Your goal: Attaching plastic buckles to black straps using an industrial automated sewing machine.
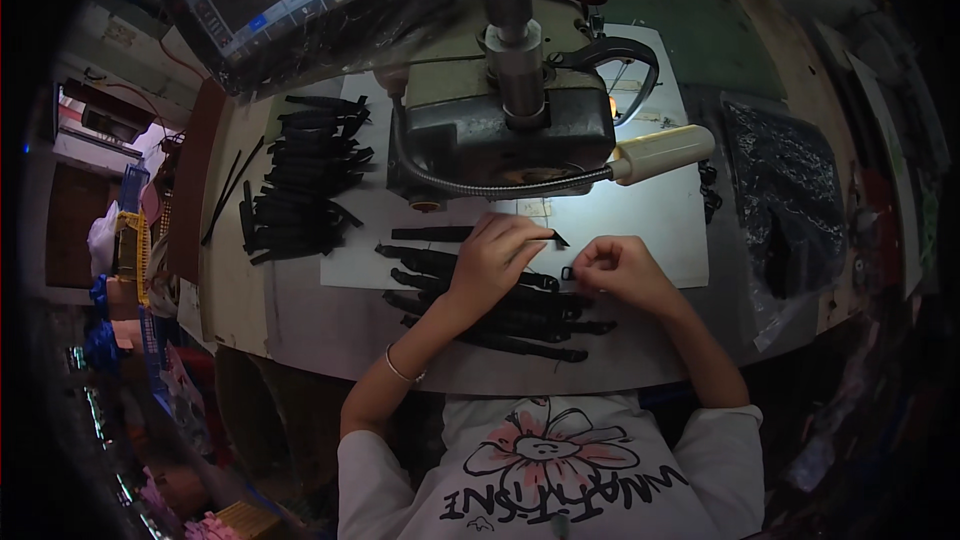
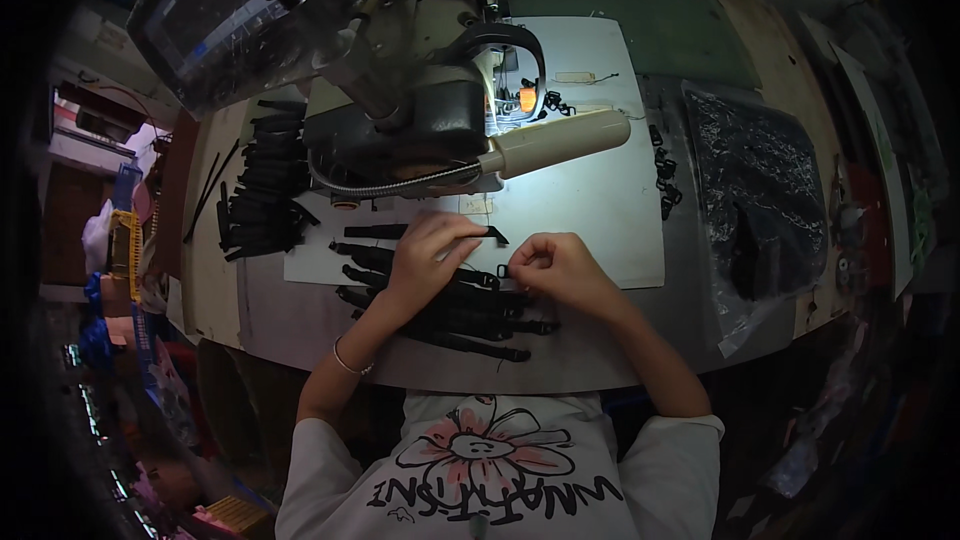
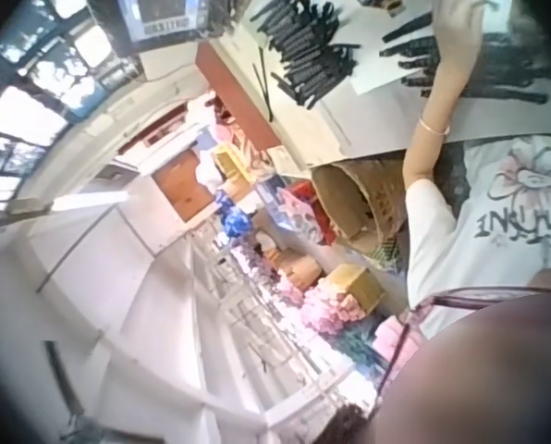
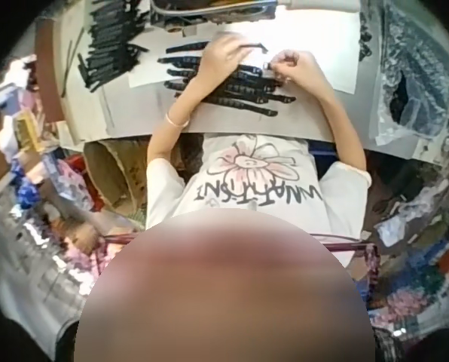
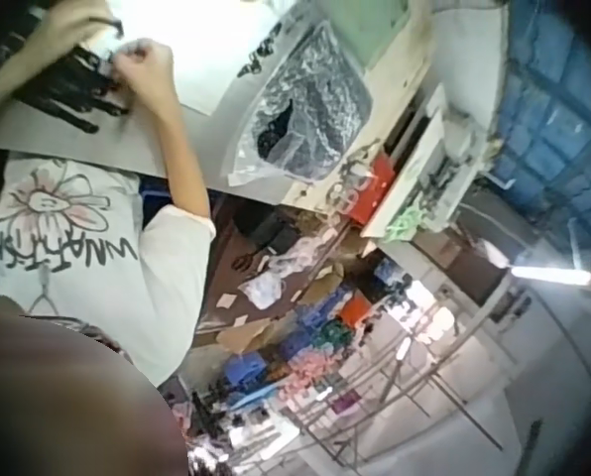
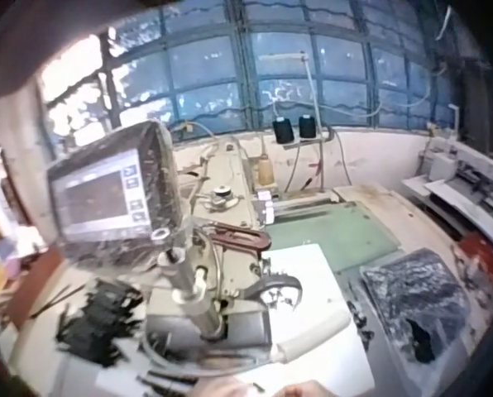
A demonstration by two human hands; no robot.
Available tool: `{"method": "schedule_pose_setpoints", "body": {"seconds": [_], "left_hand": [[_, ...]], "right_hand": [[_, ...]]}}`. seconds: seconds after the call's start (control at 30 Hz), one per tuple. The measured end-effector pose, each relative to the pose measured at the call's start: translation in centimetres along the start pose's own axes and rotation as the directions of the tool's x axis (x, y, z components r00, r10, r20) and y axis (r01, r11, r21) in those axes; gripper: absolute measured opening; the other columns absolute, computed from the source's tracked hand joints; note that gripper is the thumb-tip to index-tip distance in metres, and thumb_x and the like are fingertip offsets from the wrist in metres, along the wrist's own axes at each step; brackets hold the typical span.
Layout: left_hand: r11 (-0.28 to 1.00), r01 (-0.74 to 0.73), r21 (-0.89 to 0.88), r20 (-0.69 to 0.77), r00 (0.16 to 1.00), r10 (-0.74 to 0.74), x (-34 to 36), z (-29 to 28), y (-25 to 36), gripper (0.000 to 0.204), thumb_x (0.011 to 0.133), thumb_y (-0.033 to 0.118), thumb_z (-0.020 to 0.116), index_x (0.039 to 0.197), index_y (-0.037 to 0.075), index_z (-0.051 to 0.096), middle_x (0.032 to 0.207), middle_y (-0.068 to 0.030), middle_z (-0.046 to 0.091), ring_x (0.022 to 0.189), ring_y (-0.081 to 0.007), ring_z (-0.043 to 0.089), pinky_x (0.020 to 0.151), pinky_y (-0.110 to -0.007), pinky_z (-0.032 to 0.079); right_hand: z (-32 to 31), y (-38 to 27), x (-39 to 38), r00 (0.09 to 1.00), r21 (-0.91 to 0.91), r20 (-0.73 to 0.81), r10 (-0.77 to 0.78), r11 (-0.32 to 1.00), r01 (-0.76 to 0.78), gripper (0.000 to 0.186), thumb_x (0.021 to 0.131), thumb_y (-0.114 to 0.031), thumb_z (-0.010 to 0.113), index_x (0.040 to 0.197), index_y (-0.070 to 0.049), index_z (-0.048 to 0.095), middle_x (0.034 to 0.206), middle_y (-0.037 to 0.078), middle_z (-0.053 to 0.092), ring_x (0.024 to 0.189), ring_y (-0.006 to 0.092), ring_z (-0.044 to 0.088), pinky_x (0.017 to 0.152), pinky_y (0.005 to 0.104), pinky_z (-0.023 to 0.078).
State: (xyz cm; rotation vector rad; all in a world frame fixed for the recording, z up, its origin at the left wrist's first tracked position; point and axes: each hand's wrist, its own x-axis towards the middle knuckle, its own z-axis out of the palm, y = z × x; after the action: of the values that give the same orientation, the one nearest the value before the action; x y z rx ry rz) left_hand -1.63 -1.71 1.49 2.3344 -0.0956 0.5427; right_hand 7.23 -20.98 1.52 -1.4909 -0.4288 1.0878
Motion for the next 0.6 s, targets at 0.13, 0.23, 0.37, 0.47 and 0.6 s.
{"method": "schedule_pose_setpoints", "body": {"seconds": [0.13,0.23,0.37,0.47,0.6], "left_hand": [[1.0,-0.004,-0.022,0.167,0.986,0.007,1.6,1.8,-1.1,0.013,0.073,0.015,0.068,0.083,0.007,0.064,0.09,-0.0043,0.06,0.085,-0.0228,0.053,0.08,-0.033,0.039],[0.992,0.076,-0.101,0.146,0.987,-0.061,1.6,2.4,-1.7,0.014,0.075,0.016,0.068,0.08,0.005,0.061,0.084,-0.0043,0.061,0.081,-0.0218,0.054,0.081,-0.032,0.038],[0.949,0.223,-0.224,0.133,0.971,-0.197,1.4,2.3,-1.4,0.012,0.075,0.015,0.068,0.076,0.005,0.061,0.074,-0.0025,0.061,0.074,-0.0174,0.056,0.078,-0.03,0.039],[0.92,0.252,-0.3,0.116,0.967,-0.227,1.3,2.4,-1.3,0.012,0.073,0.016,0.069,0.074,0.006,0.062,0.071,-0.0013,0.061,0.071,-0.0162,0.056,0.08,-0.03,0.037],[0.941,0.183,-0.285,0.062,0.983,-0.173,1.3,2.3,-1.3,0.009,0.072,0.014,0.07,0.073,0.008,0.064,0.07,-0.0001,0.061,0.07,-0.0135,0.056,0.079,-0.029,0.037]], "right_hand": [[-0.2,-0.2,0.1,0.966,-0.143,-0.217,-0.141,0.983,0.111,0.008,0.077,-0.003,0.063,0.081,0.002,0.06,0.069,0.002,0.06,0.059,0.0052,0.055,0.055,0.0193,0.046],[0.3,0.3,0.4,0.88,-0.317,-0.363,-0.307,0.929,0.193,0.007,0.074,-0.002,0.064,0.078,0.0,0.059,0.066,0.001,0.059,0.056,0.0047,0.053,0.052,0.0197,0.044],[1.3,0.3,1.2,0.736,-0.54,-0.395,-0.549,0.787,0.298,0.011,0.072,-0.001,0.065,0.074,-0.001,0.054,0.062,0.002,0.055,0.053,0.0077,0.052,0.051,0.0215,0.044],[1.8,0.2,1.6,0.678,-0.606,-0.376,-0.632,0.721,0.336,0.013,0.071,-0.002,0.066,0.074,-0.001,0.053,0.063,0.003,0.055,0.053,0.0083,0.052,0.051,0.0221,0.044],[1.9,0.2,1.8,0.698,-0.599,-0.354,-0.622,0.724,0.341,0.011,0.075,-0.003,0.065,0.078,0.0,0.055,0.066,0.003,0.056,0.055,0.0071,0.053,0.052,0.0215,0.045]]}}
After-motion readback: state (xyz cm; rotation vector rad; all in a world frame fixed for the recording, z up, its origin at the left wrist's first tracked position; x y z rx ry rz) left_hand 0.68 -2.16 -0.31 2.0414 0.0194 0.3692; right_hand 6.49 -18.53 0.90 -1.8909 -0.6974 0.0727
